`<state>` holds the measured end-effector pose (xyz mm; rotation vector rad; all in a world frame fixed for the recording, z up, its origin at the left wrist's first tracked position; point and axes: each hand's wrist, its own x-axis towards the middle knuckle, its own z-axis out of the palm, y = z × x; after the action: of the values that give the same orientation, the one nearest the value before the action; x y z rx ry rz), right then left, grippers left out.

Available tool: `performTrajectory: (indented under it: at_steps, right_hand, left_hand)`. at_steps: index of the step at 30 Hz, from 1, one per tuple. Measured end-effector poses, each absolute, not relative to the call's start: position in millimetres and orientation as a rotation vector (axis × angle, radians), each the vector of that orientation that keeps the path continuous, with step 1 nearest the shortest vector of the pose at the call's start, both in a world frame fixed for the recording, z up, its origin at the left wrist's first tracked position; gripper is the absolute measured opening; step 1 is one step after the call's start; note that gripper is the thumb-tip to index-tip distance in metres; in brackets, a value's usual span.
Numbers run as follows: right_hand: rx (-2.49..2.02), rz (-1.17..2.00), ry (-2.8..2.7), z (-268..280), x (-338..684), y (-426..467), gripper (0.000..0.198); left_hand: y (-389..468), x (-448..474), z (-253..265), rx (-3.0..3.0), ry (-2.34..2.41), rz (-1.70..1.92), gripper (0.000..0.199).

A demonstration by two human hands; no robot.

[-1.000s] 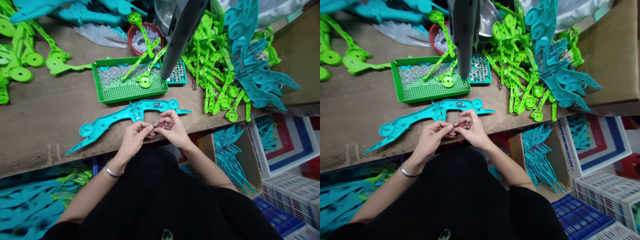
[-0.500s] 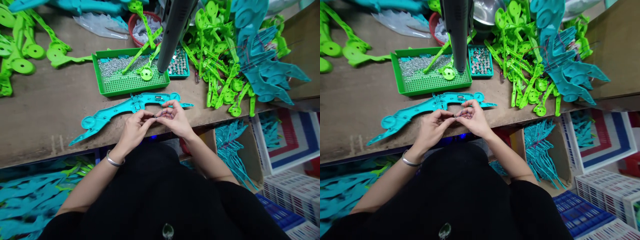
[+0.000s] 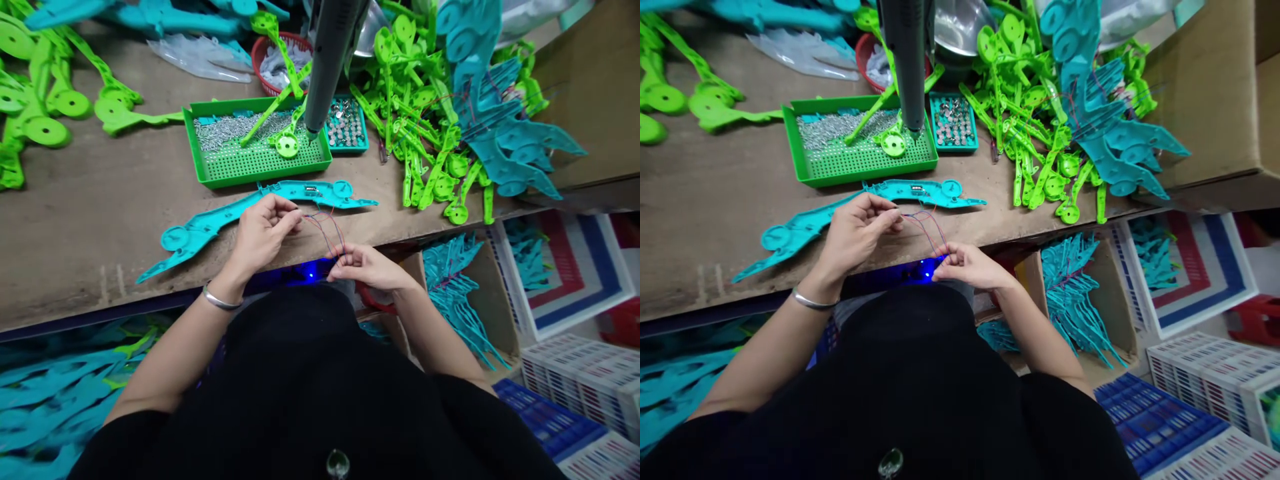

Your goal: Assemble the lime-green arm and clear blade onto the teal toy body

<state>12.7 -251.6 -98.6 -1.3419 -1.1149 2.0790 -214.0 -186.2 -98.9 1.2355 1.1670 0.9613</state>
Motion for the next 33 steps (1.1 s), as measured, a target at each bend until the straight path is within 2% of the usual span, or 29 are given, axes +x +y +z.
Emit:
performTrajectory:
  at_steps: [5, 12, 16, 20, 25, 29, 33]
  right_hand:
    - [-1.233, 2.086, -1.095, -81.9, 22.9, -260.2, 0.032]
    - [-1.141, 1.989, -0.808, -64.2, 9.9, -247.9, 0.033]
    - [-1.094, 1.975, -0.732, -59.6, 5.5, -237.8, 0.033]
    - [-1.072, 1.961, -0.717, -59.1, 4.0, -231.9, 0.028]
    - [-1.046, 1.987, -0.710, -61.0, 1.5, -229.3, 0.024]
    - [-1.108, 2.009, -0.725, -60.6, 3.3, -230.0, 0.027]
    - [-1.248, 2.052, -0.749, -60.9, 16.3, -232.7, 0.037]
  left_hand:
    - [-187.7, -217.1, -108.6, 1.470, 1.227, 0.948, 0.015]
    - [-199.7, -216.9, -117.8, 1.719, 1.265, 0.886, 0.013]
    - [-213.9, -222.7, -104.4, 1.786, 1.381, 0.890, 0.035]
    - [-237.4, -231.3, -96.4, 1.832, 1.264, 0.840, 0.019]
    - [-253.7, -222.8, -113.4, 2.062, 0.798, 0.576, 0.033]
    - [-254.3, -211.8, -124.9, 2.029, 0.868, 0.660, 0.017]
    - [-254.4, -224.0, -112.6, 2.068, 0.939, 0.815, 0.018]
